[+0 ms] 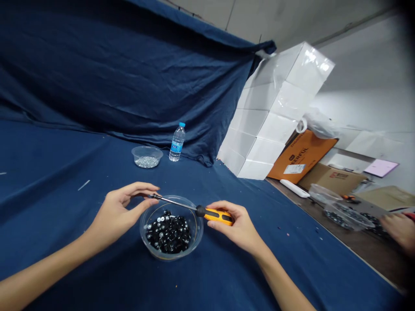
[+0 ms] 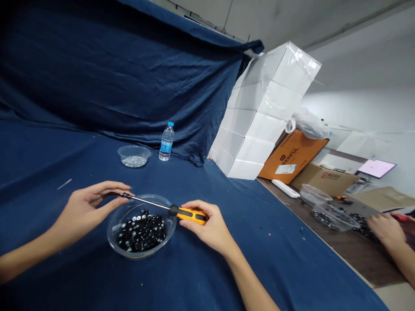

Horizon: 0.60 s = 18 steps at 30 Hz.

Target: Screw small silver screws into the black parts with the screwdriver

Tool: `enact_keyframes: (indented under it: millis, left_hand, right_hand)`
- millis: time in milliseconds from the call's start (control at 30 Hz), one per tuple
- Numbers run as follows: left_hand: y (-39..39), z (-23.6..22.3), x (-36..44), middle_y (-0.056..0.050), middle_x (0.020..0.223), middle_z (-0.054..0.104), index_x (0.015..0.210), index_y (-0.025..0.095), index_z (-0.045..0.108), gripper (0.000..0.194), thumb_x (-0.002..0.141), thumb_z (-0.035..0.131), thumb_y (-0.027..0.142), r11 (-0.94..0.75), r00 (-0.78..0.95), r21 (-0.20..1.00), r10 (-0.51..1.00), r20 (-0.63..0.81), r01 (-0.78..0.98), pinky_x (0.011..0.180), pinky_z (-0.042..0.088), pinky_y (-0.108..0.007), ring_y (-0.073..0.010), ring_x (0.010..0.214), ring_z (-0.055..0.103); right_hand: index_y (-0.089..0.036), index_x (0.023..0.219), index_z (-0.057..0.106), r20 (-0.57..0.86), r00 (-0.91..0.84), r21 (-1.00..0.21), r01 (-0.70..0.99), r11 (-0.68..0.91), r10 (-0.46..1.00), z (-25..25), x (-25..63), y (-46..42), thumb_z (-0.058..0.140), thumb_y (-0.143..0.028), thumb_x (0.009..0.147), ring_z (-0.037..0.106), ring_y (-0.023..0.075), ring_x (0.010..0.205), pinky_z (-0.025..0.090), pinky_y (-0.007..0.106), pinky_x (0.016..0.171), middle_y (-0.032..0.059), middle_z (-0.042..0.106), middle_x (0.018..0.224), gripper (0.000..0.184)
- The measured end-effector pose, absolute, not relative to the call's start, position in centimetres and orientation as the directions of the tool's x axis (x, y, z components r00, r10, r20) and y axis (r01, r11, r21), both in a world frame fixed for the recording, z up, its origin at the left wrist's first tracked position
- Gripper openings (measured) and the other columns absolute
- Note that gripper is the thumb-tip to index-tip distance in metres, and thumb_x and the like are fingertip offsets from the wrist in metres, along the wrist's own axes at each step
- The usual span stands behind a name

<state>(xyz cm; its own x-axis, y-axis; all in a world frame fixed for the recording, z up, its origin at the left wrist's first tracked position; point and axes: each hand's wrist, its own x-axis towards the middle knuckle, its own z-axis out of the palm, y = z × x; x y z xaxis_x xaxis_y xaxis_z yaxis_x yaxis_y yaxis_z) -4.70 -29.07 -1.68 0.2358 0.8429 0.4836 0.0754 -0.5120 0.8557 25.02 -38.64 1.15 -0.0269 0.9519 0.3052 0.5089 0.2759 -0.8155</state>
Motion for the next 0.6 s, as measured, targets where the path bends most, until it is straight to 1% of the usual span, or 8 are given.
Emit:
enact_keyframes:
  millis: [100,200,300,433,533,600]
  left_hand:
    - [-29.1,-1.5,-4.8,-0.002,0.096,0.077,0.093,0.025,0.076,0.02,0.082,0.079,0.041,-0.529,0.243,0.847,0.829,0.504,0.046,0.09,0.057,-0.033,-0.0209,0.095,0.07]
    - [-29.3,-1.3,-4.8,-0.001,0.093,0.076,0.09,0.025,0.077,0.012,0.084,0.078,0.036,-0.565,0.261,0.824,0.801,0.539,0.032,0.087,0.056,-0.031,-0.0196,0.093,0.07]
    - [-29.4,-1.0,-4.9,0.0,0.093,0.076,0.087,0.026,0.077,0.006,0.085,0.076,0.031,-0.615,0.266,0.788,0.765,0.586,0.031,0.085,0.056,-0.03,-0.019,0.092,0.07]
    - [-29.7,-0.8,-5.2,0.001,0.092,0.076,0.088,0.028,0.078,0.003,0.085,0.076,0.028,-0.673,0.274,0.737,0.721,0.637,0.06,0.083,0.055,-0.031,-0.0187,0.09,0.071]
    - [-29.8,-0.6,-5.3,0.002,0.092,0.077,0.089,0.03,0.078,0.004,0.086,0.076,0.028,-0.713,0.276,0.695,0.689,0.67,0.091,0.083,0.055,-0.031,-0.0183,0.089,0.071]
    - [-29.9,-0.4,-5.2,0.003,0.092,0.077,0.089,0.031,0.078,0.005,0.087,0.076,0.027,-0.736,0.273,0.668,0.669,0.692,0.109,0.082,0.055,-0.031,-0.0179,0.089,0.071]
  right_hand:
    - [-0.024,0.099,0.079,0.424,-0.063,-0.756,0.525,0.391,0.904,1.3,24.8,-38.7,0.085,-0.034,0.077,0.068,0.0206,0.085,0.05,0.033,0.077,0.005,0.075,0.097,0.025]
    - [-0.024,0.103,0.08,0.458,-0.087,-0.734,0.525,0.431,0.885,1.4,24.8,-38.7,0.083,-0.032,0.081,0.068,0.0206,0.089,0.05,0.033,0.08,0.0052,0.076,0.099,0.023]
    - [-0.024,0.106,0.08,0.404,-0.094,-0.759,0.521,0.39,0.91,1.4,24.9,-38.6,0.081,-0.031,0.082,0.068,0.0202,0.089,0.049,0.033,0.082,0.0053,0.077,0.1,0.024]
    - [-0.024,0.105,0.081,0.317,-0.061,-0.824,0.477,0.306,0.947,1.1,25.1,-38.5,0.083,-0.031,0.079,0.067,0.0194,0.089,0.048,0.032,0.081,0.0046,0.077,0.101,0.027]
    - [-0.023,0.103,0.081,0.225,-0.036,-0.894,0.39,0.221,0.974,0.8,25.3,-38.5,0.085,-0.033,0.076,0.065,0.0159,0.076,0.049,0.029,0.072,0.0035,0.077,0.091,0.029]
    - [-0.022,0.103,0.08,0.189,-0.033,-0.919,0.346,0.188,0.981,0.6,25.3,-38.5,0.085,-0.036,0.075,0.062,0.0133,0.066,0.049,0.027,0.065,0.0024,0.076,0.083,0.032]
